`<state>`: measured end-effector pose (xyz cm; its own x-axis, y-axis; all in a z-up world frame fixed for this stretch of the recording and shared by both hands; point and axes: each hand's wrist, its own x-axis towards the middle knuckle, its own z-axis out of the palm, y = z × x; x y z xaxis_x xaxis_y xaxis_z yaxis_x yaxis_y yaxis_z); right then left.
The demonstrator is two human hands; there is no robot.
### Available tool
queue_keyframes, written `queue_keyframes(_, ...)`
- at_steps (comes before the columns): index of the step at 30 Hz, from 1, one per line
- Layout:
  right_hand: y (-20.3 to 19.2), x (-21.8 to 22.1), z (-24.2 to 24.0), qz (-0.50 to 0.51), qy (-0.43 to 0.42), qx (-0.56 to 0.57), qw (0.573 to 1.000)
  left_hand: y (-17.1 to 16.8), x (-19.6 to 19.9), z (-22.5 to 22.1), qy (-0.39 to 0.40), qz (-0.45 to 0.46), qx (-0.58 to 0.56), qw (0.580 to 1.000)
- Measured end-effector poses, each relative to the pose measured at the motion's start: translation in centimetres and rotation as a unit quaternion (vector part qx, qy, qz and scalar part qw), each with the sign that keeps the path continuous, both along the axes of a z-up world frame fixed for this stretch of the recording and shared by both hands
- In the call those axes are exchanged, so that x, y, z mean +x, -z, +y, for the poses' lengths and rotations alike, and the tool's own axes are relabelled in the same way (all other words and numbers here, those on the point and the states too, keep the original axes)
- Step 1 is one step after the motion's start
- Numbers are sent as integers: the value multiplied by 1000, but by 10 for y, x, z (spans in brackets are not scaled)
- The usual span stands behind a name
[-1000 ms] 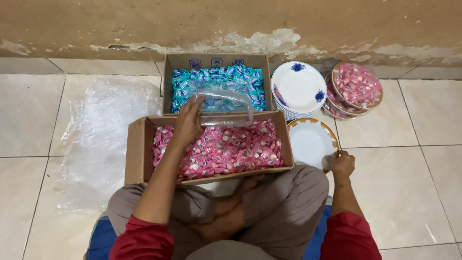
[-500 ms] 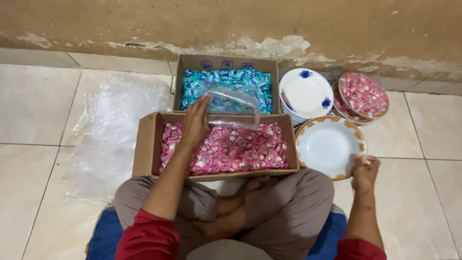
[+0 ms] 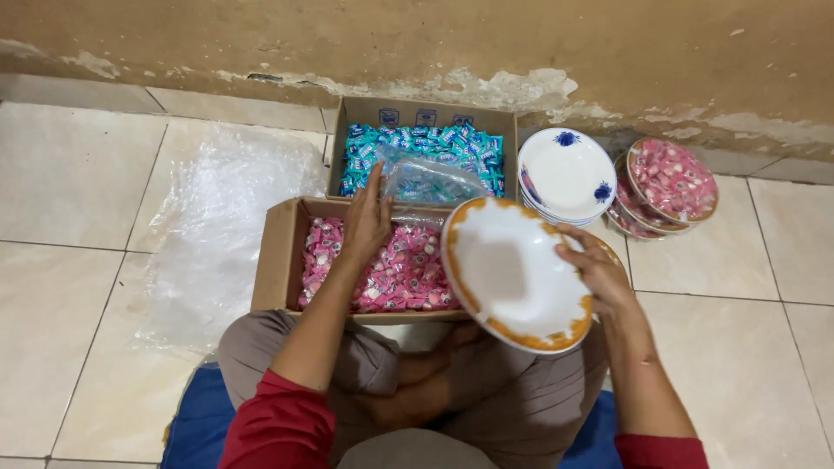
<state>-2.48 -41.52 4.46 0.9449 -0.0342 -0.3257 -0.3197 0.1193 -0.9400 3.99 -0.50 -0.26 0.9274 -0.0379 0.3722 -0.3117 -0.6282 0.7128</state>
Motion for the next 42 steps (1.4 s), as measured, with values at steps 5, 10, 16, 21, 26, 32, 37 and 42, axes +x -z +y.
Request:
queue_keyframes(5, -13, 19, 101, 31, -56, 29, 998, 16, 11, 9, -14, -6, 27, 1000)
queue_keyframes(10, 67, 78, 95, 17, -55, 11, 998, 17, 5, 17, -11, 25, -34, 999)
queue_keyframes(16, 130, 124, 60, 16, 26, -64, 997, 15, 8, 15, -39, 4, -79, 996)
queue_keyframes(21, 98, 108, 104, 4, 123, -309, 943, 19, 15, 3, -65, 152, -238, 957)
queue_keyframes(26, 142, 146, 124, -8, 207, -336, 919, 38, 21, -7, -21, 133, -340, 931)
queue_keyframes(32, 105, 159, 188, 17, 287, 67, 956, 11, 2, -12, 22, 228, -326, 917)
queue_keyframes(37, 112, 179, 220, 72, 341, 168, 922, 44, 19, -16, 10, 316, -189, 930)
queue_keyframes(42, 90, 181, 230, 107, 271, 284, 914, 14, 22, -4, -62, 334, -160, 927)
